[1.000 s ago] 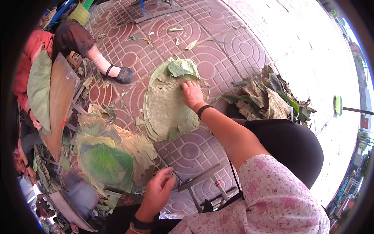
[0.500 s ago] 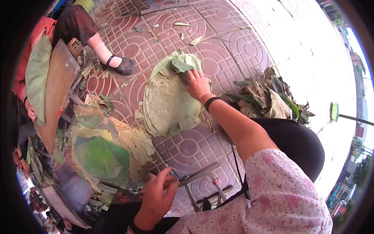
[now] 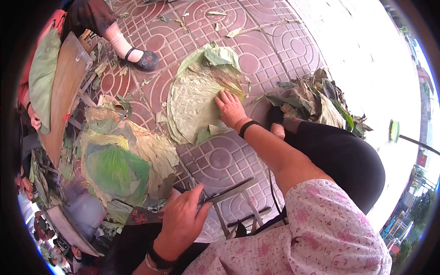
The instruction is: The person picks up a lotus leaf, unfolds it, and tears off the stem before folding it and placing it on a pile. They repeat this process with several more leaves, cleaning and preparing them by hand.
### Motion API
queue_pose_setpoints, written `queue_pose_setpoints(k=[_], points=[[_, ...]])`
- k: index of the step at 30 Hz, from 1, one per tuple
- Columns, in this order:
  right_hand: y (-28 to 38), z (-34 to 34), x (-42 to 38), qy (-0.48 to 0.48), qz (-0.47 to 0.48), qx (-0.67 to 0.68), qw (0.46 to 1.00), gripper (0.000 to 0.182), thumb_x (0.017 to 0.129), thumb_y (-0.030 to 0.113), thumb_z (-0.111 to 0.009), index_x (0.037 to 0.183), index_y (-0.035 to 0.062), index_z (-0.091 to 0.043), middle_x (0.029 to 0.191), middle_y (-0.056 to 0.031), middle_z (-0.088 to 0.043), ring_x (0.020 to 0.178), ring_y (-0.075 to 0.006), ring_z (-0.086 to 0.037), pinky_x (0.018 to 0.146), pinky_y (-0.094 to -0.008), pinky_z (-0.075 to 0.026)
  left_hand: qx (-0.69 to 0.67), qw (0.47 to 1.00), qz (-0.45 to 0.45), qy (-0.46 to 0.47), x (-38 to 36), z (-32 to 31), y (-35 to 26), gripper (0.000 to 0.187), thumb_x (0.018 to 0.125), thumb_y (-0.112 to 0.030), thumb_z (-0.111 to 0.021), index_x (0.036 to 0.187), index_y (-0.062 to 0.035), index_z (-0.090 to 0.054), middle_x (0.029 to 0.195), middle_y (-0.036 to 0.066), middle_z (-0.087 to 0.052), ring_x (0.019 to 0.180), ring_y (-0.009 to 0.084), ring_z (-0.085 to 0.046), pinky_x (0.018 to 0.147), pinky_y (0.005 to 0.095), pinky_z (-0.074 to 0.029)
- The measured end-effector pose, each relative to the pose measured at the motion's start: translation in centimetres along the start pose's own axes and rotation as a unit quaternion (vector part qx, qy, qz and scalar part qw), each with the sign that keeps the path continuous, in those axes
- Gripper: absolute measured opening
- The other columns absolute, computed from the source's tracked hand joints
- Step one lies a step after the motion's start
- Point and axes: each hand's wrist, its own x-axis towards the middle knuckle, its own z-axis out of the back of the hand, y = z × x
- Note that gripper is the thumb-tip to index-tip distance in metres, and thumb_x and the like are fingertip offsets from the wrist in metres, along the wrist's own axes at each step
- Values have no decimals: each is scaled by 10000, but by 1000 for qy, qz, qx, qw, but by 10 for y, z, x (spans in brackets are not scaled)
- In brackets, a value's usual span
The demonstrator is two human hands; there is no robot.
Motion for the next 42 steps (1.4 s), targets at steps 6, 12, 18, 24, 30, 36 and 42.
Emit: queue_pose_setpoints(k=[6,12,18,24,30,36,42], points=[[-5,-1,7,-33,13,28,999,702,741,216,-771,1381,85,-516,1467,-172,-447,1437,-345,-348,1176,-480,-290,13,1000,-3,8,0,-3,3,426,914,-183,-660,1245,57,-538,961,193,-668,889,357,-635,885,457,-438],[31,-1,-25,31,52,29,998,831,695,317,-856,1408,119,-478,1525,-155,-383,1447,-321,-333,1178,-477,-289,14,1000,4,12,-1,-8,9,408,922,-198,-662,1237,38,-557,973,188,-678,914,353,-650,876,456,-453],[12,-2,5,105,86,11,991,830,687,331,-864,1415,152,-507,1532,-123,-404,1430,-317,-368,1142,-440,-334,-154,984,91,-9,20,-57,66,332,920,-168,-649,1188,19,-592,990,195,-690,903,369,-669,796,457,-529],[-14,31,29,96,185,-91,974,810,718,343,-846,1432,183,-501,1560,-110,-360,1455,-303,-327,1150,-450,-325,141,971,-147,-123,111,-104,82,411,847,-144,-699,1228,-29,-595,1172,131,-629,1143,340,-579,973,454,-467],[-33,12,25,70,148,-47,985,999,679,422,-861,1515,194,-364,1577,-127,-329,1477,-306,-297,1183,-468,-294,290,934,-119,-174,218,-200,99,579,794,-221,-758,1289,-28,-529,1205,115,-572,1217,305,-508,1085,517,-354],[-38,16,38,69,143,-25,987,894,676,394,-857,1454,198,-462,1535,-89,-394,1425,-280,-380,1117,-425,-363,310,945,1,-99,270,-216,110,512,767,-399,-803,1111,-104,-567,1053,64,-610,1072,233,-565,924,425,-418],[-45,19,60,77,94,22,992,510,748,220,-790,1233,146,-652,1392,-67,-544,1333,-270,-471,1063,-410,-408,321,935,40,-146,269,-230,125,126,866,-221,-628,953,-149,-571,890,29,-624,866,214,-613,816,379,-420]])
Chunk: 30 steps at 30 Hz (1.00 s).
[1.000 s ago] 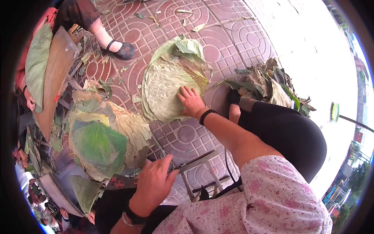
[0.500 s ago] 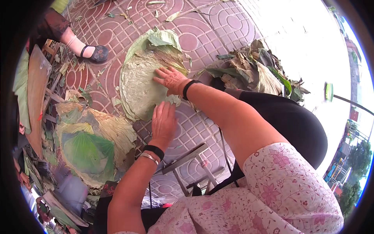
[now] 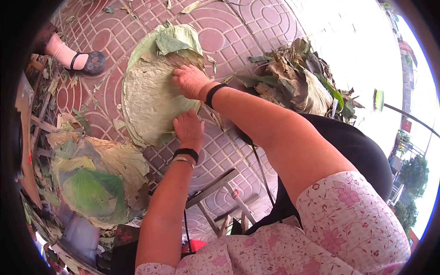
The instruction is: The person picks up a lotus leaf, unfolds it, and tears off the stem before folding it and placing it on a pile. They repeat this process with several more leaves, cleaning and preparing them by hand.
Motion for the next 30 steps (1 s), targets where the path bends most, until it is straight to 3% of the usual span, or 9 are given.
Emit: queue_pose_setpoints(k=[1,4,8,9,12,15,17,26,30], points=[[1,2,-1,-124,0,18,992,312,779,176,-746,1082,113,-709,1163,-72,-684,1153,-271,-612,957,-406,-493,-1,1000,1,-5,-1,-6,1,157,854,-241,-651,954,-151,-570,892,27,-622,864,213,-615,812,379,-422],[7,7,5,-59,-152,235,958,244,792,180,-734,1014,79,-724,913,-78,-733,874,-261,-701,798,-390,-560,-1,1000,1,-13,-6,-10,7,283,810,-316,-730,960,-146,-559,907,36,-618,861,223,-626,804,393,-435],[9,-7,2,152,-195,405,880,196,803,198,-689,953,91,-754,830,-54,-748,770,-213,-714,739,-377,-568,-76,997,33,-4,-10,3,19,422,771,-383,-800,981,-126,-538,936,69,-611,834,246,-637,770,416,-474],[8,-14,4,166,-197,410,875,221,795,209,-705,975,91,-757,822,-52,-747,773,-187,-712,740,-351,-567,-78,997,29,9,-10,4,21,417,780,-373,-797,986,-122,-535,940,78,-610,833,245,-647,749,411,-493],[3,-26,2,119,-180,386,897,230,775,210,-721,970,93,-755,854,-63,-750,829,-216,-714,775,-353,-566,-80,996,23,41,-9,6,24,384,810,-334,-776,1003,-113,-527,943,92,-609,821,240,-678,687,386,-544],[6,-25,5,120,-144,280,942,297,752,203,-732,1030,98,-740,952,-79,-749,936,-250,-706,829,-357,-554,-68,997,12,45,-2,1,22,299,846,-269,-725,1013,-112,-532,922,78,-618,787,235,-704,639,357,-573],[7,-24,7,136,-123,274,944,336,736,191,-742,1059,97,-724,1008,-96,-739,994,-273,-691,855,-371,-544,-40,999,-5,32,2,-3,21,225,866,-220,-681,1010,-112,-546,903,67,-627,756,236,-714,626,350,-583],[14,-22,2,140,-69,201,967,479,727,148,-779,1167,74,-607,1109,-139,-693,1088,-336,-653,903,-405,-520,-34,989,-141,-41,-2,7,37,207,829,-159,-659,1028,-124,-615,848,43,-647,690,226,-705,586,349,-561],[20,-24,-4,118,-34,169,978,520,724,145,-796,1179,68,-556,1116,-153,-666,1102,-354,-641,900,-420,-522,-41,990,-133,-20,1,7,40,171,839,-132,-639,1010,-127,-626,843,56,-674,706,227,-717,601,352,-572]])
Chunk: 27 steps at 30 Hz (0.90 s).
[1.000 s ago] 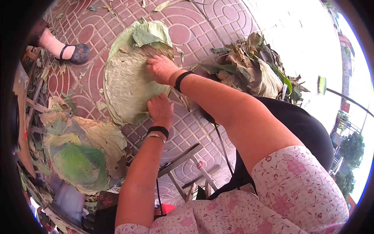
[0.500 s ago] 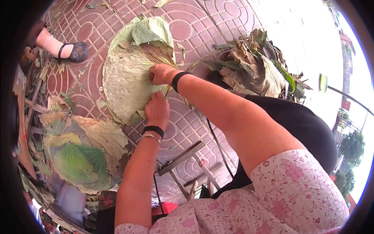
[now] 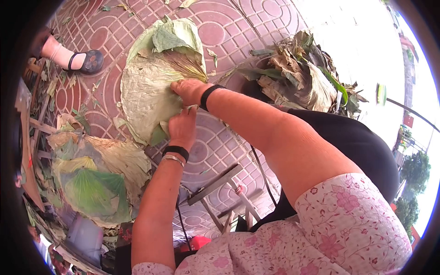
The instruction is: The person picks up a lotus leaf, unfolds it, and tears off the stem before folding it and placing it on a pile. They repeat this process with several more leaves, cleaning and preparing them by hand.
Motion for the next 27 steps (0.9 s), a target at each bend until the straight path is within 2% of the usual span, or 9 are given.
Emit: queue_pose_setpoints(k=[2,5,8,11,14,17,21,24,27], points=[[2,1,-1,11,-7,-11,1000,511,723,130,-792,1165,67,-545,1102,-159,-661,1092,-358,-645,897,-425,-523,-6,1000,12,11,3,-2,-1,150,850,-123,-625,999,-126,-632,825,68,-699,719,231,-726,609,354,-578],[2,-2,-1,-2,-9,-19,1000,495,723,102,-782,1152,68,-536,1096,-167,-658,1071,-363,-652,885,-432,-529,-49,990,92,95,10,3,-3,119,858,-123,-615,973,-124,-647,776,92,-720,738,255,-733,620,370,-584],[-6,-14,3,-8,-10,-9,1000,473,727,70,-763,1139,70,-532,1090,-172,-660,1049,-371,-660,863,-438,-535,-69,991,89,77,13,9,0,88,859,-132,-620,930,-126,-671,726,103,-715,728,282,-728,622,390,-575],[-2,-12,-1,-28,-1,-22,999,459,736,50,-750,1137,68,-529,1068,-168,-665,1038,-375,-665,848,-442,-539,-112,993,12,45,4,4,11,73,861,-136,-622,884,-131,-691,723,95,-711,711,297,-723,638,411,-566],[1,-7,2,-27,-19,-29,999,472,733,45,-762,1141,66,-526,1055,-163,-665,1035,-377,-666,845,-442,-541,-120,992,15,33,-1,5,12,85,858,-125,-613,864,-124,-698,729,80,-701,717,290,-710,665,412,-553],[6,-5,0,-11,-24,-25,999,508,710,50,-794,1141,66,-526,1065,-165,-659,1032,-381,-666,844,-443,-542,-130,990,-24,-46,-13,-1,14,81,846,-111,-605,871,-113,-682,730,74,-671,715,281,-677,669,410,-536],[5,-10,0,-30,-22,-18,999,574,639,58,-845,1089,68,-490,1059,-165,-646,1017,-393,-644,835,-456,-529,-106,991,-49,-62,-22,3,14,65,830,-96,-600,879,-100,-644,726,66,-632,707,266,-642,647,405,-514],[5,-8,1,-22,-28,-6,999,562,634,51,-839,1073,69,-490,1045,-162,-645,1014,-390,-645,830,-455,-527,-105,990,-64,-73,-25,1,14,71,821,-93,-601,888,-90,-623,709,60,-616,696,259,-635,633,400,-509],[6,-6,-3,-25,-24,-10,999,571,665,61,-842,1136,57,-520,1075,-172,-650,1042,-381,-656,857,-445,-535,-112,987,-90,-71,-26,-1,13,110,805,-94,-606,912,-78,-625,697,54,-606,693,250,-633,628,388,-506]])
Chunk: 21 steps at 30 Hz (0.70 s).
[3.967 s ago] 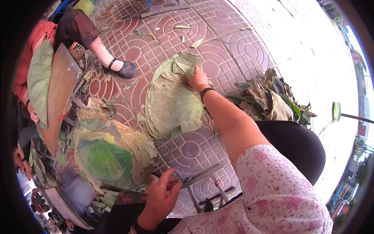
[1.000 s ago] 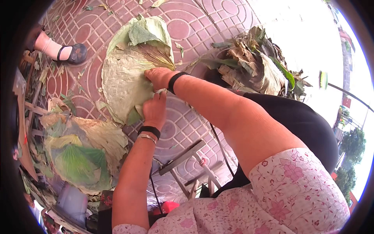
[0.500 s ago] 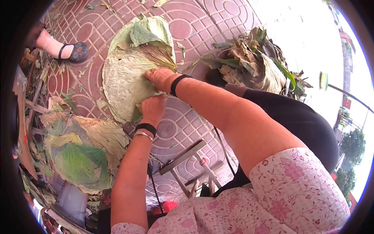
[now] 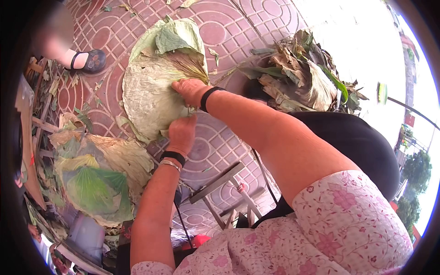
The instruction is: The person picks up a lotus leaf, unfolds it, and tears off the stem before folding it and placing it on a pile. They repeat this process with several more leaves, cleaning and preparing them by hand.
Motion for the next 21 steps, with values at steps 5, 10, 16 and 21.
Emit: queue_pose_setpoints(k=[5,10,16,21], points=[[2,1,1,-4,-1,10,1000,571,625,52,-846,1067,70,-485,1026,-164,-642,997,-395,-642,825,-460,-520,-15,993,-114,11,-3,19,-7,205,777,-98,-633,977,-59,-653,685,40,-596,680,227,-624,619,365,-497],[-3,0,2,-23,22,21,999,576,629,71,-855,1072,66,-486,1033,-164,-640,1005,-398,-638,827,-463,-514,-20,996,-90,-9,-8,12,-11,202,779,-121,-639,969,-59,-665,682,30,-597,675,213,-613,626,361,-493],[-8,-5,2,-19,34,13,999,612,614,141,-894,1107,65,-539,1086,-162,-649,1050,-389,-646,863,-460,-526,-84,971,-154,160,-71,-1,-70,88,835,-135,-618,917,-113,-642,699,37,-642,722,243,-677,674,377,-541],[-8,-7,4,-19,25,30,999,604,608,144,-898,1096,77,-547,1054,-146,-668,1033,-378,-656,859,-453,-528,-164,949,-23,268,-99,18,-86,107,864,-183,-628,943,-131,-677,733,83,-687,727,273,-696,666,407,-547]])
